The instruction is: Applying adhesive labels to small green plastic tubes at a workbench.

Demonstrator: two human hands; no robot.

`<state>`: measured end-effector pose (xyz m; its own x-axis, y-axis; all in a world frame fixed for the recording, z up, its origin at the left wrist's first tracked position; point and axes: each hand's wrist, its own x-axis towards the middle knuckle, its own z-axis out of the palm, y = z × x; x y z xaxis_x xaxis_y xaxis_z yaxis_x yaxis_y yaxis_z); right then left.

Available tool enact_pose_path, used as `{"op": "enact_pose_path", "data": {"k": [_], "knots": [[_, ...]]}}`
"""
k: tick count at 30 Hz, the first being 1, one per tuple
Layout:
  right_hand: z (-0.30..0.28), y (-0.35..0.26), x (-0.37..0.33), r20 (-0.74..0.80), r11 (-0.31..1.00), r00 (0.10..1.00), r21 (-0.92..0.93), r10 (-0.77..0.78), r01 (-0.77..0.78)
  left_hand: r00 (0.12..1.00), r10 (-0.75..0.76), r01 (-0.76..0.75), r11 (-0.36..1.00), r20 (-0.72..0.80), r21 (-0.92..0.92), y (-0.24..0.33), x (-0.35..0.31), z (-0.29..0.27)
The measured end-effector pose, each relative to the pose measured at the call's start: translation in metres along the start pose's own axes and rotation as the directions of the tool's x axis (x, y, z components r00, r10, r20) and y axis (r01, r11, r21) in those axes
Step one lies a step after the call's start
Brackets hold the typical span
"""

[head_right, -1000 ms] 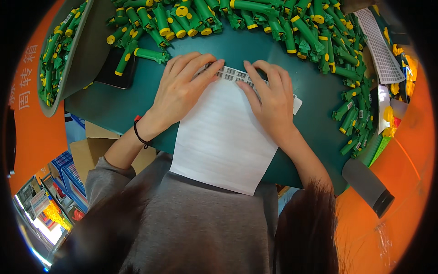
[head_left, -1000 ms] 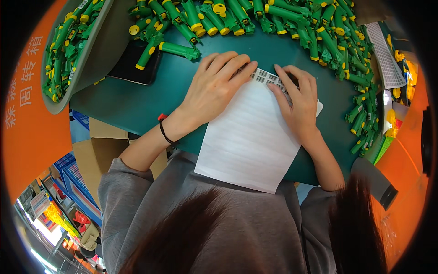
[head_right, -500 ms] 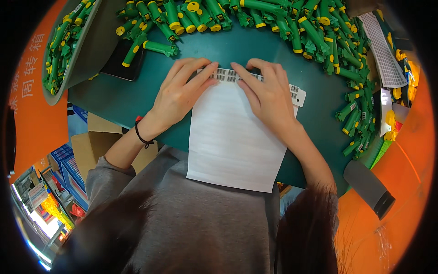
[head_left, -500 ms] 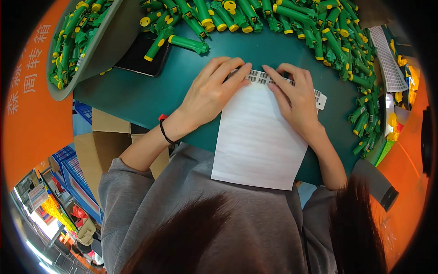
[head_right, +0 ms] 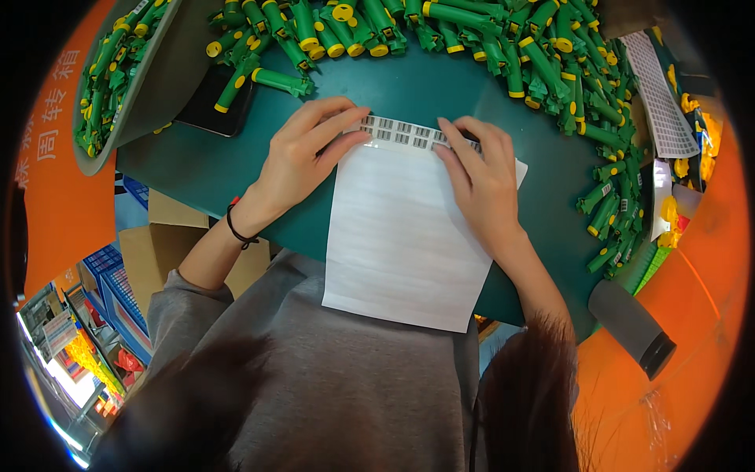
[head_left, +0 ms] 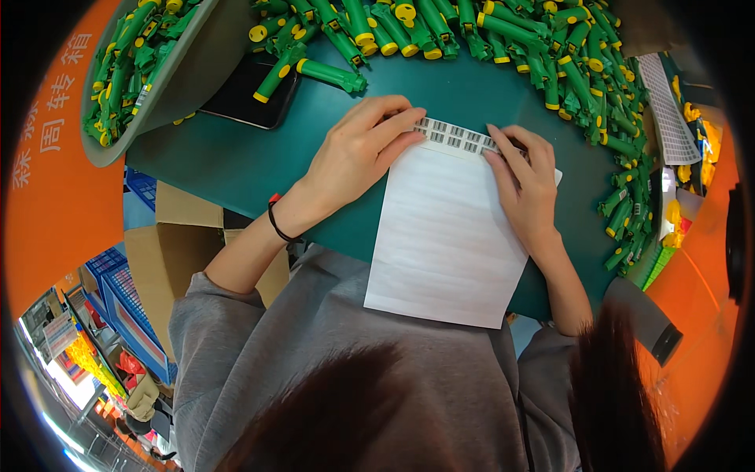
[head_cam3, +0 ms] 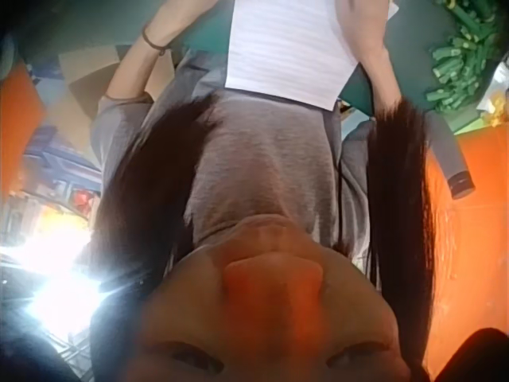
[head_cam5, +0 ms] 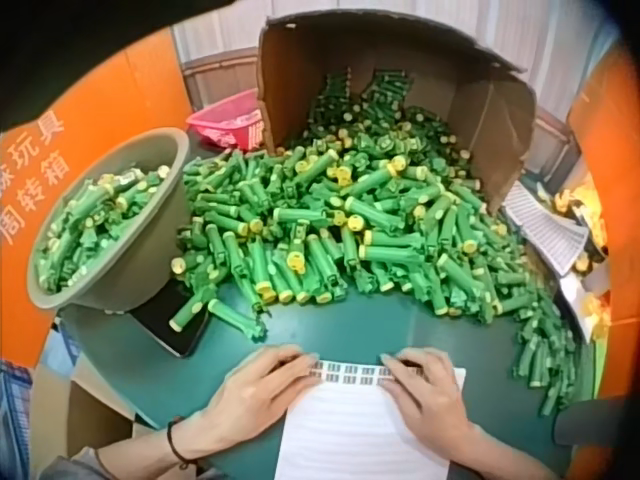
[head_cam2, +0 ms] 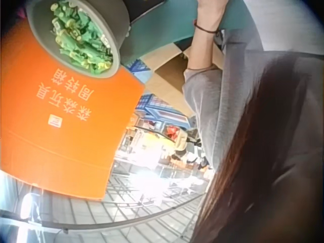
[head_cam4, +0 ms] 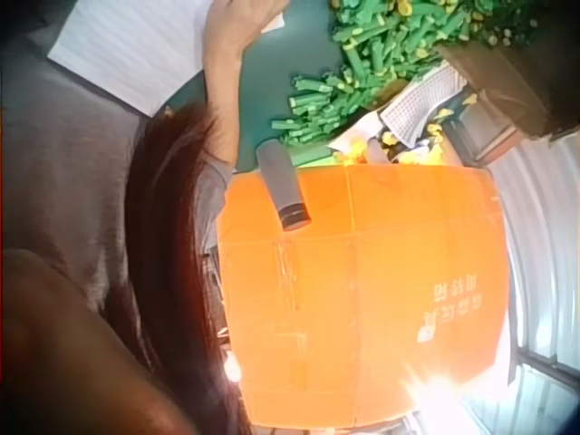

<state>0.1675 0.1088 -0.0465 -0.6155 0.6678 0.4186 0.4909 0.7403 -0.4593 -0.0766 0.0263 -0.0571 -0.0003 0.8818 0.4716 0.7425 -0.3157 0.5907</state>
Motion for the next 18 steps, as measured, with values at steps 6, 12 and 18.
{"op": "enact_pose_path", "data": {"k": [6, 12, 18], "knots": [[-0.004, 0.007, -0.011, -0.065, 0.992, 0.992, -0.074, -0.107, 0.102, 0.998, -0.048, 0.05, 0.997, 0.029, -0.063, 0.003, 0.003, 0.0], [-0.012, 0.012, -0.011, 0.029, 0.945, 0.969, -0.214, -0.246, 0.246, 0.999, -0.006, 0.005, 1.0, 0.05, 0.016, 0.005, 0.003, -0.001], [-0.017, 0.018, -0.009, -0.017, 0.991, 0.994, -0.073, -0.112, 0.11, 1.0, 0.003, -0.003, 1.0, -0.002, -0.005, 0.002, 0.002, 0.002]]}}
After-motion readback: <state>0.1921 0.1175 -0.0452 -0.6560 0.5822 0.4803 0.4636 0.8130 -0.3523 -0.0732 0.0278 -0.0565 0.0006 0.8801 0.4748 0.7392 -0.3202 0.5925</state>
